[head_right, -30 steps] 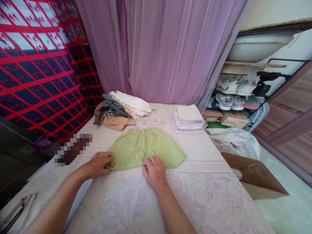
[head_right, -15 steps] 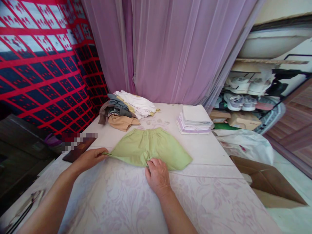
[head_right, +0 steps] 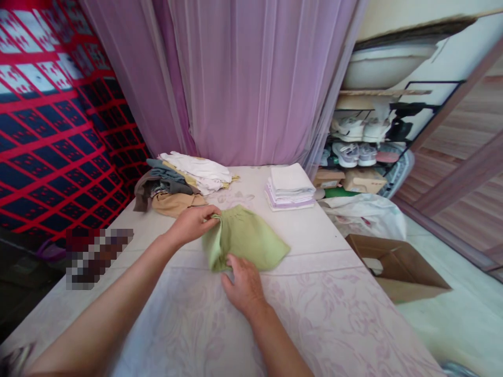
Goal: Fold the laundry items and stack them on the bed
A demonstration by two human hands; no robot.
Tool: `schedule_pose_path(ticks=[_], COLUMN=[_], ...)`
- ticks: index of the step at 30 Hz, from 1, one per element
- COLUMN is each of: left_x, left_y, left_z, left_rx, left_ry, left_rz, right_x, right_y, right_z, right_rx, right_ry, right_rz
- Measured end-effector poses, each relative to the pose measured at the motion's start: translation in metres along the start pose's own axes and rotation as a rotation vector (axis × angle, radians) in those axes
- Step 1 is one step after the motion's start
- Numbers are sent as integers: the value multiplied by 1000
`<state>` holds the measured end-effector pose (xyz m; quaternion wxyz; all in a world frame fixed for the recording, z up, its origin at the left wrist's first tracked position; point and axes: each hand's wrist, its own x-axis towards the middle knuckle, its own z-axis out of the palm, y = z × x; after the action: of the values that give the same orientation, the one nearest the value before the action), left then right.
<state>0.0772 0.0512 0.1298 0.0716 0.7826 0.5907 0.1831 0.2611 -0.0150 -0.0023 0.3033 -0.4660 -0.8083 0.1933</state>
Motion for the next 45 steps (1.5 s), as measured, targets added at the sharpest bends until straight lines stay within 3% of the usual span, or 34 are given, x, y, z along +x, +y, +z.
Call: schedule_pose_path(ticks=[4, 9, 12, 16, 20, 26, 29, 31, 37, 41, 45], left_x=[43, 72, 80, 87, 89, 88, 77, 61, -16, -48, -57], left_y=[34, 66, 79, 90, 96, 95, 85, 75, 45, 31, 23], left_z=[30, 71, 91, 110, 123, 136, 130, 119, 88, 95, 107], left_rx=[18, 41, 42, 20, -19, -206, -421, -425, 72, 252, 234], left_ry=[-48, -193, -244, -286, -319, -397, -430, -397, -239, -146, -63], left_rz=[93, 213, 254, 293, 314, 378, 341, 290, 304, 329, 363], right_x=[-2, -9, -14, -16, -8, 14, 21, 23, 22, 23, 26], right_y=[-1, 7, 30, 72, 98, 106, 109, 110, 115, 117, 117], right_z=[-10, -34, -58, -87, -96, -87, -84, -83, -76, -72, -74], right_rx=[137, -42, -183, -247, -105, 216, 184, 141, 195, 306, 258], right_ry=[-17, 31, 46, 169, 267, 321, 305, 307, 439, 474, 431], right_rz=[66, 170, 328, 500, 565, 540, 572, 598, 605, 580, 571])
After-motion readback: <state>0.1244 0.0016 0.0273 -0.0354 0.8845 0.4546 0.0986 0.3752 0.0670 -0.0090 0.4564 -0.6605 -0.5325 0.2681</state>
